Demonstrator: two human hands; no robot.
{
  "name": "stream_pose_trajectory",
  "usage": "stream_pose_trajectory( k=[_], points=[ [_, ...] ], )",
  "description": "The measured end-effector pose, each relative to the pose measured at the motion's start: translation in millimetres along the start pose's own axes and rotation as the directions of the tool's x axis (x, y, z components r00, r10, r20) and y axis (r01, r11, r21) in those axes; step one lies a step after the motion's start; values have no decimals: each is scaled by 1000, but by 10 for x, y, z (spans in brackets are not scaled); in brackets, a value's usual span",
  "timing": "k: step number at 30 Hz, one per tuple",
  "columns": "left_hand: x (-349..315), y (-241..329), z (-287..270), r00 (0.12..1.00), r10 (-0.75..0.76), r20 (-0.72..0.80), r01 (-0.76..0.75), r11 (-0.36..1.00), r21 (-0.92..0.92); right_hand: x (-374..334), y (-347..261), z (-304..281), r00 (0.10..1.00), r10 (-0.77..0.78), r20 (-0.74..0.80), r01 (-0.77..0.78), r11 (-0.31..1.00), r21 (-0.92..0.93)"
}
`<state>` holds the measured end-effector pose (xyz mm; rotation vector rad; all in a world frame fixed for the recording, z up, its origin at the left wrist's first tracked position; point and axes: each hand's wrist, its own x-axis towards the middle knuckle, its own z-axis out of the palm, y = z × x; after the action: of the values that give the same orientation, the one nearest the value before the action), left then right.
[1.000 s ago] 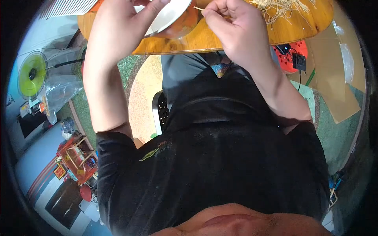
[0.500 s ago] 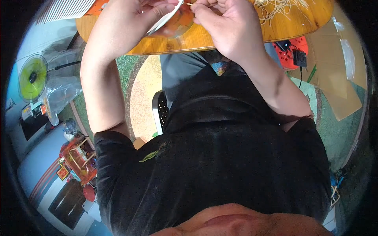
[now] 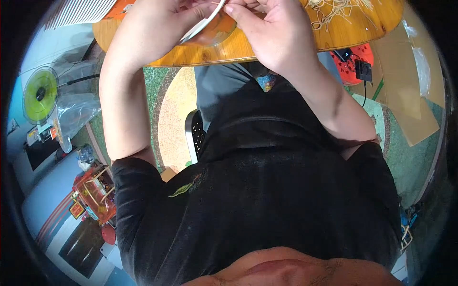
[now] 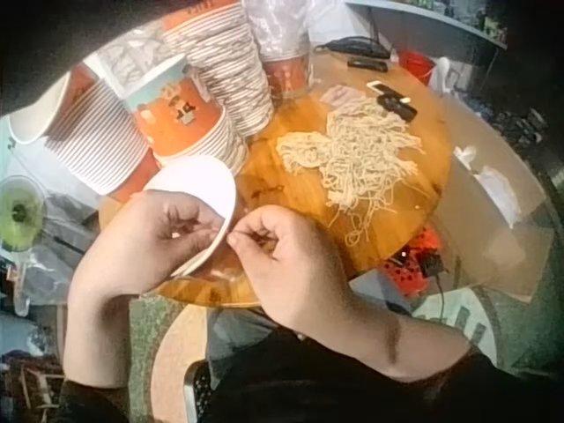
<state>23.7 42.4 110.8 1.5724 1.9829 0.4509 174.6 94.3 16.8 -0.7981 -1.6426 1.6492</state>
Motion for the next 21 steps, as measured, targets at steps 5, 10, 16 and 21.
stream_pose_trajectory(
  k=[5, 10, 16, 21],
  points=[
    [57, -88, 64, 994, 105, -42, -108, 991, -79, -10, 48, -43, 997, -80, -8, 80, 996, 45],
    [-92, -37, 36, 978, 107, -180, -121, 990, -73, -64, 53, -91, 991, 20, 135, -38, 991, 131],
    [-233, -335, 139, 945, 125, -303, -233, 905, -355, -117, 262, -70, 942, -333, 40, 335, 931, -142],
    [-286, -486, 409, 856, 236, -460, -469, 729, -498, -127, -99, -107, 977, -191, 90, 201, 973, -116]
  ],
)
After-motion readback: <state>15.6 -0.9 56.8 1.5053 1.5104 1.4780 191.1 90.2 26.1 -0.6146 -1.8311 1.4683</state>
